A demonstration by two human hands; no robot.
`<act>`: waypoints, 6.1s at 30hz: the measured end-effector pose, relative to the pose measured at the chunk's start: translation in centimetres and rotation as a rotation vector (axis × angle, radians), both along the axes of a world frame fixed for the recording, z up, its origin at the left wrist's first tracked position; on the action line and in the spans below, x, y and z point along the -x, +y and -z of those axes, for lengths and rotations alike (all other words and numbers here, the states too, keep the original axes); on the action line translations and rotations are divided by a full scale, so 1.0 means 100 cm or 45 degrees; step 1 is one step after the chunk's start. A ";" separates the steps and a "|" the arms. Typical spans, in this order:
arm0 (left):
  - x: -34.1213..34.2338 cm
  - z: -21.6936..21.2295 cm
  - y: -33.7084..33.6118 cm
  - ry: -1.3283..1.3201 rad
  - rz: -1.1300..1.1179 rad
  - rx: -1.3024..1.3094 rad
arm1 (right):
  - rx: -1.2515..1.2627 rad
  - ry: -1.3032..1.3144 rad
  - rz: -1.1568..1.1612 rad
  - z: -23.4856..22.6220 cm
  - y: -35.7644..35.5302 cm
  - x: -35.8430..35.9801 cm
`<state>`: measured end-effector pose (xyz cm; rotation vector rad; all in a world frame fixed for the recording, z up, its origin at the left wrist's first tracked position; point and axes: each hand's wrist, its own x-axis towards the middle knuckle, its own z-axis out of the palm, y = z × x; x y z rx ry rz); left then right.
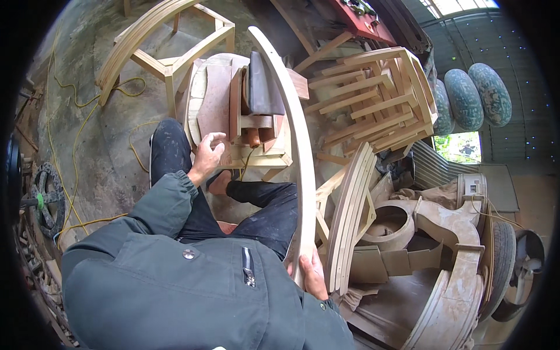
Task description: Sanding curved wooden chair components using a motorized sanding machine.
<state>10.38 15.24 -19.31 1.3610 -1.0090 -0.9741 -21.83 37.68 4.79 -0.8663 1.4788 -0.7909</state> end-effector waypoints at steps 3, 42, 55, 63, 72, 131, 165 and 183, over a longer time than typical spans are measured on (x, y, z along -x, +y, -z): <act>-0.001 -0.001 -0.003 0.020 0.009 -0.035 | -0.121 -0.004 -0.034 -0.004 -0.031 -0.018; -0.019 0.004 -0.001 0.400 -0.010 -0.261 | 0.560 1.668 -0.443 -0.036 0.017 -0.003; -0.038 -0.013 -0.010 0.694 -0.110 -0.280 | 0.670 1.681 -0.808 0.028 -0.300 -0.081; -0.036 -0.024 -0.020 0.766 -0.011 -0.310 | 0.720 1.697 -0.695 0.053 -0.454 -0.154; -0.022 -0.014 -0.019 0.695 0.005 -0.368 | 0.790 1.979 -0.909 0.001 -0.288 -0.057; 0.010 -0.216 -0.033 1.591 0.051 0.408 | 0.513 1.645 0.214 0.051 -0.001 0.166; 0.118 -0.201 0.009 1.038 0.340 -0.048 | 0.226 0.494 -0.434 0.040 -0.082 0.072; -0.011 -0.180 -0.039 1.089 -0.183 -0.074 | 0.128 0.105 -0.020 0.026 -0.048 0.136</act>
